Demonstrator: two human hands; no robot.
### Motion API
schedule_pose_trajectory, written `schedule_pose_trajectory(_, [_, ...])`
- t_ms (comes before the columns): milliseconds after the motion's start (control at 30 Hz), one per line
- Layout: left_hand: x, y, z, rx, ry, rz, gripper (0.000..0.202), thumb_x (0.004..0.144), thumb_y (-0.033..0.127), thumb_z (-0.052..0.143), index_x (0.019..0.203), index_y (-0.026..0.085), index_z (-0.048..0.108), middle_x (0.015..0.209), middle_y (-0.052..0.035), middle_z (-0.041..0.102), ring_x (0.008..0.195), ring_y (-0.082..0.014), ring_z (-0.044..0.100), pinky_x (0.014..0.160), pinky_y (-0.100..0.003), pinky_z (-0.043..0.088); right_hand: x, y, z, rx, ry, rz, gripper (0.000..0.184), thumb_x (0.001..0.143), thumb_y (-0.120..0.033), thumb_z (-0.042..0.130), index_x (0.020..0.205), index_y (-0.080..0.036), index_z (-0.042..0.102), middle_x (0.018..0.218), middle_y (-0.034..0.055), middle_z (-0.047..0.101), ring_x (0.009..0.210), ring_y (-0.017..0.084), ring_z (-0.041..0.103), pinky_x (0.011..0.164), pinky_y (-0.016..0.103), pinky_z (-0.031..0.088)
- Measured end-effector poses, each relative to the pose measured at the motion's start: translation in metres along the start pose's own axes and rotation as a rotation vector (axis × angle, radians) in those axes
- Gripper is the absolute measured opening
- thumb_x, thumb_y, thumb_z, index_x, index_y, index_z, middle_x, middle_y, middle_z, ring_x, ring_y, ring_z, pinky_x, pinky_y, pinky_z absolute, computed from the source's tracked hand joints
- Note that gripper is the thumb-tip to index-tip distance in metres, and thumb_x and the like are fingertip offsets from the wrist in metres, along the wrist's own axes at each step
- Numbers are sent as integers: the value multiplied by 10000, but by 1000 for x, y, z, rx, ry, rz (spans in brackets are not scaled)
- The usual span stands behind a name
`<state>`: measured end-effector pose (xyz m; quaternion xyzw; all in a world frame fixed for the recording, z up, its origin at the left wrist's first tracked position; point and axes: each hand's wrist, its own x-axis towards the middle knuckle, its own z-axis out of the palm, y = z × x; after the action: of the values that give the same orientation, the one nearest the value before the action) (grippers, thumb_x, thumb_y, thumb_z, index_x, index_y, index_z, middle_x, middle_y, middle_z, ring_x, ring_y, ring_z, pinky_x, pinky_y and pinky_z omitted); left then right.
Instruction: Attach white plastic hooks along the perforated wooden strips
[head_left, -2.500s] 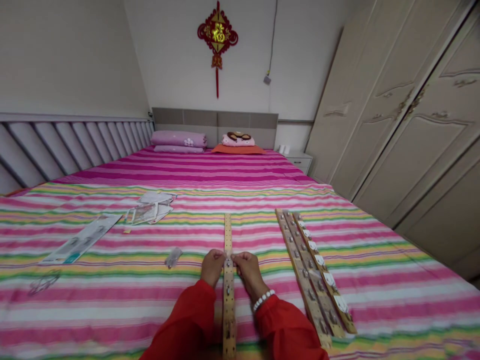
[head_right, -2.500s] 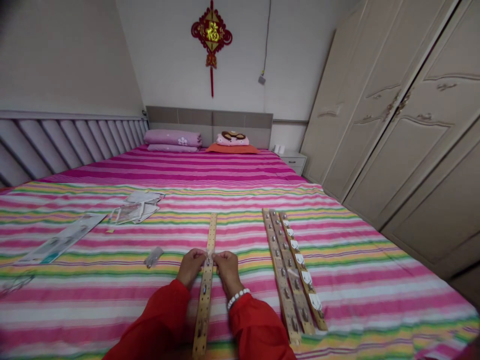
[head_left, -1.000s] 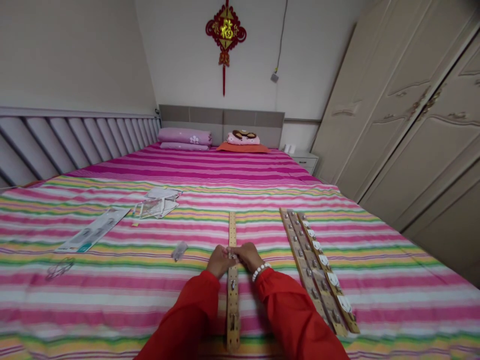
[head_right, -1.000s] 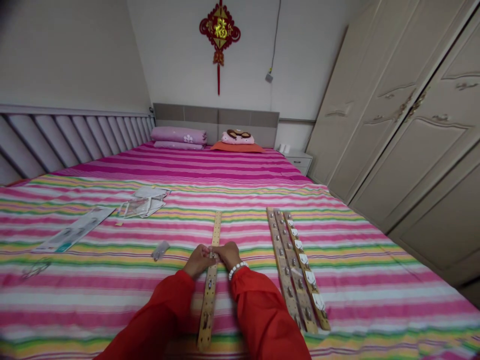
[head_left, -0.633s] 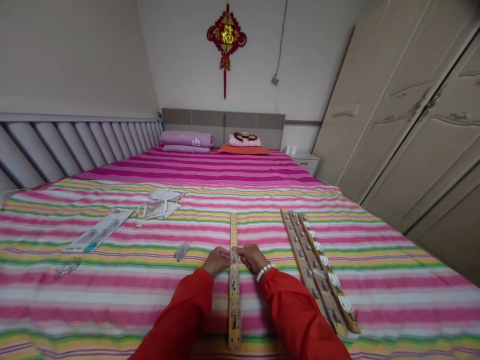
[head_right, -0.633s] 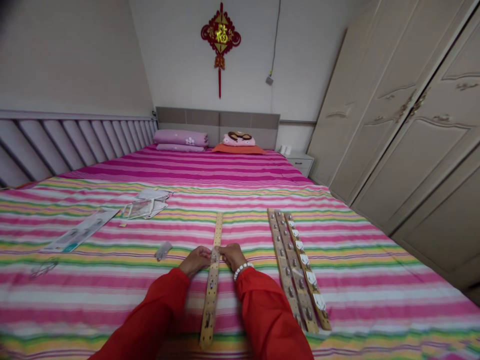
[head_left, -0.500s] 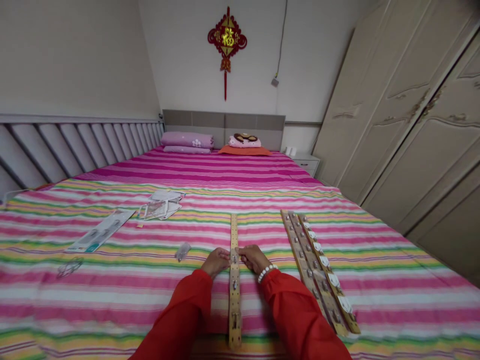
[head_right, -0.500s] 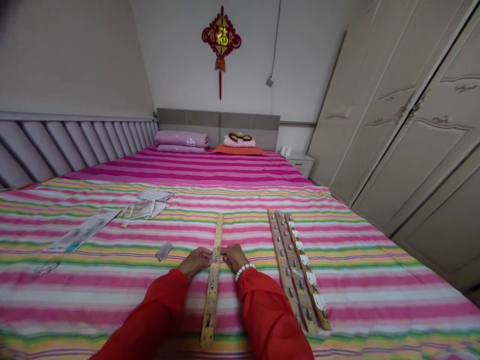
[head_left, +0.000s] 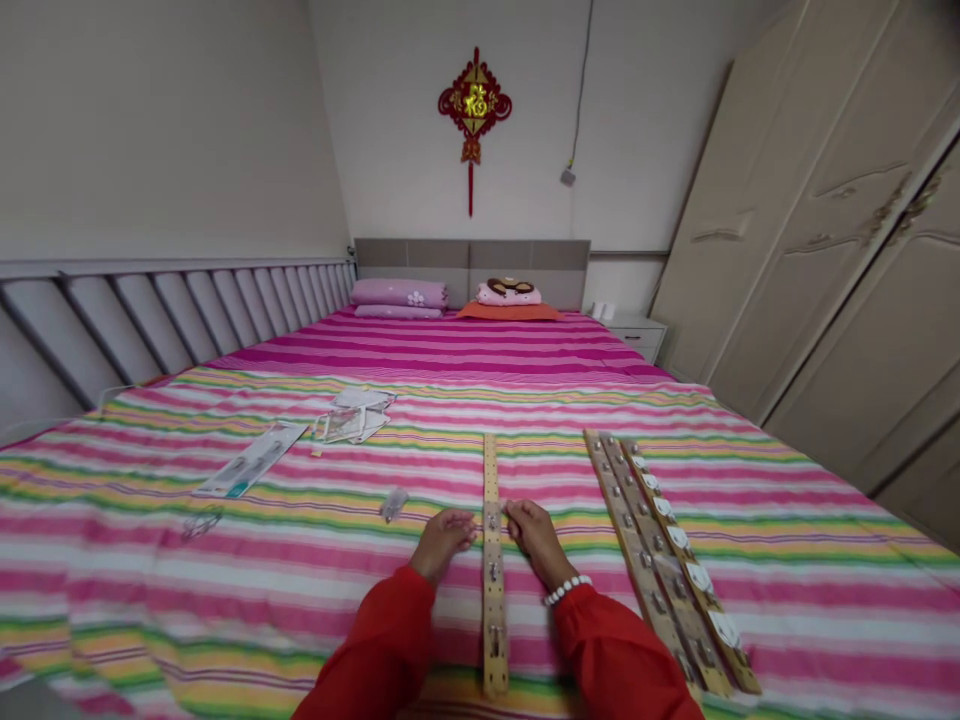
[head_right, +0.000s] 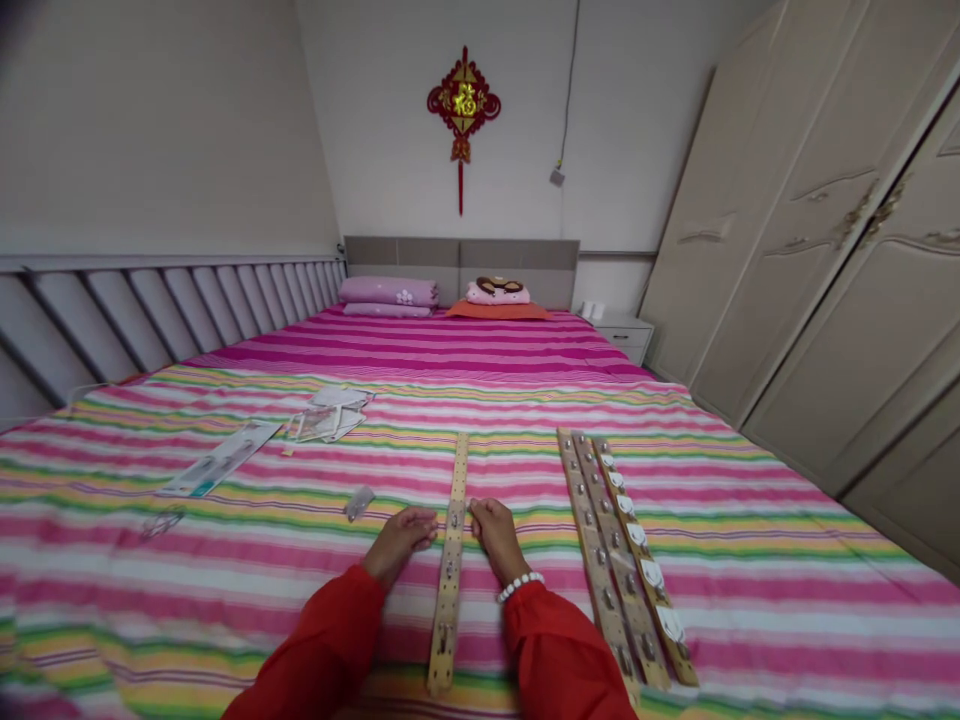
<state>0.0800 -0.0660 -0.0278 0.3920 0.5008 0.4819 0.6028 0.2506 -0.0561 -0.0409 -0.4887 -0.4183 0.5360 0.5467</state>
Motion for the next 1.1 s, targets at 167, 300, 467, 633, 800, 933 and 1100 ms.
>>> schedule_pose_trajectory(167, [-9, 14, -50, 188, 381, 406, 344, 570, 431, 693, 772, 157, 646, 705, -27, 650, 658, -152, 586, 630, -276, 459, -1, 0, -1, 48, -5, -13, 349, 637, -471, 690, 538, -199, 495, 341, -82, 403, 329, 60, 264, 381, 231, 152])
schedule_pose_trajectory(300, [-11, 21, -89, 482, 636, 512, 368, 588, 480, 674, 784, 169, 649, 718, -32, 612, 669, -177, 553, 645, -308, 463, 0, 1, -1, 57, -7, -16, 330, 621, -465, 704, 575, -191, 527, 354, -80, 421, 335, 63, 268, 384, 229, 154])
schedule_pose_trajectory(467, [-12, 13, -104, 686, 639, 551, 361, 598, 516, 645, 738, 184, 662, 706, -47, 616, 635, -192, 552, 627, -323, 467, 1, 4, -1, 67, 1, -6, 304, 623, -444, 700, 596, -190, 535, 354, -82, 423, 338, 63, 265, 383, 227, 149])
schedule_pose_trajectory(633, [-11, 11, -101, 616, 613, 481, 339, 612, 524, 629, 660, 190, 662, 650, -41, 643, 610, -183, 562, 622, -309, 458, 2, 5, -1, 80, 8, 3, 281, 611, -421, 700, 608, -190, 541, 360, -85, 425, 344, 65, 270, 385, 225, 151])
schedule_pose_trajectory(800, [-15, 19, -89, 211, 516, 309, 344, 540, 439, 750, 724, 154, 689, 678, -48, 705, 662, -174, 631, 632, -274, 494, 1, 3, -1, 73, 9, 4, 273, 618, -415, 695, 601, -190, 540, 360, -85, 428, 340, 63, 267, 386, 224, 152])
schedule_pose_trajectory(933, [-16, 25, -68, -203, 436, 102, 196, 583, 221, 785, 727, 142, 679, 673, -40, 707, 618, -123, 651, 589, -214, 524, 0, 1, -2, 74, 2, 6, 272, 625, -410, 696, 604, -190, 537, 368, -81, 442, 340, 62, 272, 383, 223, 152])
schedule_pose_trajectory(1100, [-10, 23, -40, -384, 254, 16, 101, 630, 145, 762, 669, 160, 670, 775, -71, 733, 707, -131, 683, 643, -207, 561, -1, -1, -1, 81, 6, 3, 284, 623, -415, 713, 613, -188, 543, 371, -77, 444, 341, 62, 278, 378, 223, 146])
